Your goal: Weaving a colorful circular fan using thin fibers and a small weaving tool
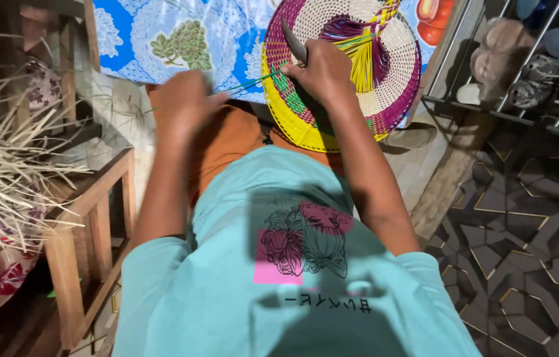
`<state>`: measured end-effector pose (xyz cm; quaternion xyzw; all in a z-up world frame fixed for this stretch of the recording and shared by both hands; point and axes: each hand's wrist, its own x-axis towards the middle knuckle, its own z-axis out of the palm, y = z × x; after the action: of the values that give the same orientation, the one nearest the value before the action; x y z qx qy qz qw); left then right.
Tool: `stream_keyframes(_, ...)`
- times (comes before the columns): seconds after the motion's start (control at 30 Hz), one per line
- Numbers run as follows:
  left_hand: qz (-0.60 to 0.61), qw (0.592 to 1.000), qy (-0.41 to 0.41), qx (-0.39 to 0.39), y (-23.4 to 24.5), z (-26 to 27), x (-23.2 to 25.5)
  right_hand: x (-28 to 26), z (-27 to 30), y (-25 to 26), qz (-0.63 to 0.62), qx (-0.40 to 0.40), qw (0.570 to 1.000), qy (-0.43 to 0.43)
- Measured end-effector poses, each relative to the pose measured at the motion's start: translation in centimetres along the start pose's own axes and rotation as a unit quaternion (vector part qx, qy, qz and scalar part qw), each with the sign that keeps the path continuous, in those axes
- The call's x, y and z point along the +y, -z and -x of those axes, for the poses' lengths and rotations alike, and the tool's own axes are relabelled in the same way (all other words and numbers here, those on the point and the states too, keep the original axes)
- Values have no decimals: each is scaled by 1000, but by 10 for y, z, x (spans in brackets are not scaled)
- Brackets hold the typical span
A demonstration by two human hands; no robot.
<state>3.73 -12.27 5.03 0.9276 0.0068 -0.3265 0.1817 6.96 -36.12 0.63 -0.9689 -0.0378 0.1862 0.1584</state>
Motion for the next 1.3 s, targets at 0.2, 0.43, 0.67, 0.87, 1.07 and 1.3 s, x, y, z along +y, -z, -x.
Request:
stream_keyframes(0.2, 33, 984, -130, 120, -64, -54, 29, 13, 3, 9, -96, -51, 994, -3)
stream_keyframes(0.43, 94, 981, -154, 71, -55, -57, 19, 8, 4, 13, -95, -64, 993, -14)
stream_keyframes(0.67, 129, 988, -87, 21, -29, -31, -22, 10, 2, 11, -114, -77, 990, -29)
stream_keyframes(0.87, 129, 989, -50, 43, -24, -19, -54, 14, 1, 8, -119, -70, 990, -26)
stream_keyframes(1.07, 111, 993, -8, 37, -21, -15, -64, 13, 0, 7, -110, -52, 992, -23)
stream_keyframes(1.3, 110, 990, -30, -82, -7, -18, 10, 15, 0, 1, -93, -30, 995, -22)
